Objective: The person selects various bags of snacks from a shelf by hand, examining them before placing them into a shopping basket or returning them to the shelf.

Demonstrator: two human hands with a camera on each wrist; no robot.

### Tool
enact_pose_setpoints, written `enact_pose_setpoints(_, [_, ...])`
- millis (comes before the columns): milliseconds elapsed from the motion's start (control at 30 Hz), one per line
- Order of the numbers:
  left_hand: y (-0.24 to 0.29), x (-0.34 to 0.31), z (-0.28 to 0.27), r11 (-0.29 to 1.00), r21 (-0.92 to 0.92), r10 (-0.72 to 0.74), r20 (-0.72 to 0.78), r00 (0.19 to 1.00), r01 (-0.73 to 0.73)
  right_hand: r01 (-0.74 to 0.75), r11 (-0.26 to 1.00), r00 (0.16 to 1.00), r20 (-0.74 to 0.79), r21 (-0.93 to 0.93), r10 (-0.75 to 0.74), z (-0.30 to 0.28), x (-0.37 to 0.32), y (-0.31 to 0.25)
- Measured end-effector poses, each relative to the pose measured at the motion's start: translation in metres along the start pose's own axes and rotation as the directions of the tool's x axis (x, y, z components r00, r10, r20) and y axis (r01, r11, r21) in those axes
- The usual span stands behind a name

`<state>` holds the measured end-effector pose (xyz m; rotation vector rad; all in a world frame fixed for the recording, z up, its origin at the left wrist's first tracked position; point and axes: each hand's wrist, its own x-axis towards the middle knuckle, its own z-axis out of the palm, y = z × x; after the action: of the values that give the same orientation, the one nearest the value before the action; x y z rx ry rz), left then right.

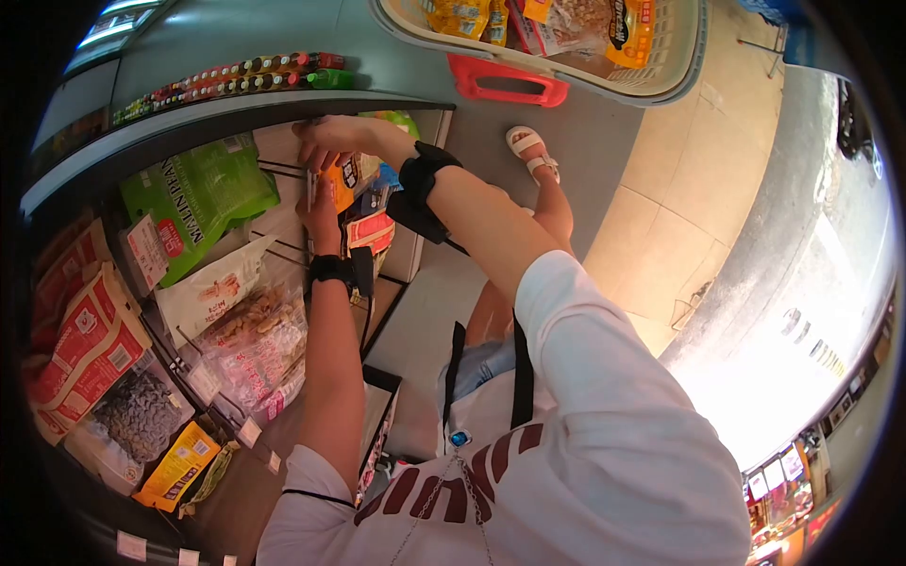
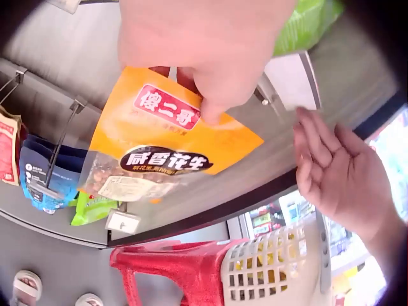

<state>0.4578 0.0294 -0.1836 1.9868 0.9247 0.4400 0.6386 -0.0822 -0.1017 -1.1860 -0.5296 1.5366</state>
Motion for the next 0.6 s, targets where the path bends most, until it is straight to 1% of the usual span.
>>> enact_pose_setpoints(67, [0.012,0.000,0.001,1.000,0.011,-0.021,0.005,1.000,0.021,-0.003,1.000,1.000,0.002,0.004,0.003,0.000,0.000,0.001])
enact_pose_setpoints(133, [0.019,-0.001,0.005,0.997,-0.030,0.064,-0.071,0.995,-0.066,0.023,1.000,1.000,0.008,0.017,-0.023,0.000,-0.002,-0.001])
enact_pose_setpoints(167, [0.023,-0.002,0.005,0.997,-0.032,0.064,-0.071,0.995,-0.067,0.023,1.000,1.000,0.007,0.016,-0.023,0.001,-0.003,-0.001])
enact_pose_setpoints(233, [0.033,-0.004,0.004,0.982,0.136,0.144,-0.110,0.984,-0.128,0.036,0.999,0.999,0.020,0.006,-0.037,0.001,-0.002,-0.002])
enact_pose_setpoints(267, [0.037,-0.004,0.005,0.983,0.135,0.144,-0.110,0.983,-0.128,0.036,0.999,0.999,0.019,0.005,-0.036,0.000,-0.002,-0.001])
enact_pose_setpoints(333, [0.032,-0.002,0.003,0.992,0.066,0.111,-0.094,0.989,-0.105,0.035,0.999,0.999,0.018,-0.018,-0.034,0.001,0.001,-0.001])
enact_pose_setpoints(467, [0.028,-0.003,-0.004,0.995,0.059,0.084,-0.094,0.992,-0.079,-0.009,0.997,1.000,-0.007,-0.072,0.009,0.003,0.008,0.000])
enact_pose_setpoints(533, [0.041,-0.007,-0.001,0.975,0.162,0.174,-0.124,0.977,-0.153,-0.015,0.996,1.000,-0.019,-0.091,0.013,0.004,0.010,0.003])
enact_pose_setpoints(567, [0.045,-0.008,0.001,0.975,0.162,0.172,-0.128,0.977,-0.151,-0.016,0.996,1.000,-0.016,-0.093,0.014,0.004,0.010,0.004])
enact_pose_setpoints(600, [0.045,-0.009,0.003,0.973,0.188,0.163,-0.171,0.972,-0.130,-0.018,0.996,1.000,-0.013,-0.088,0.017,0.004,0.010,0.004])
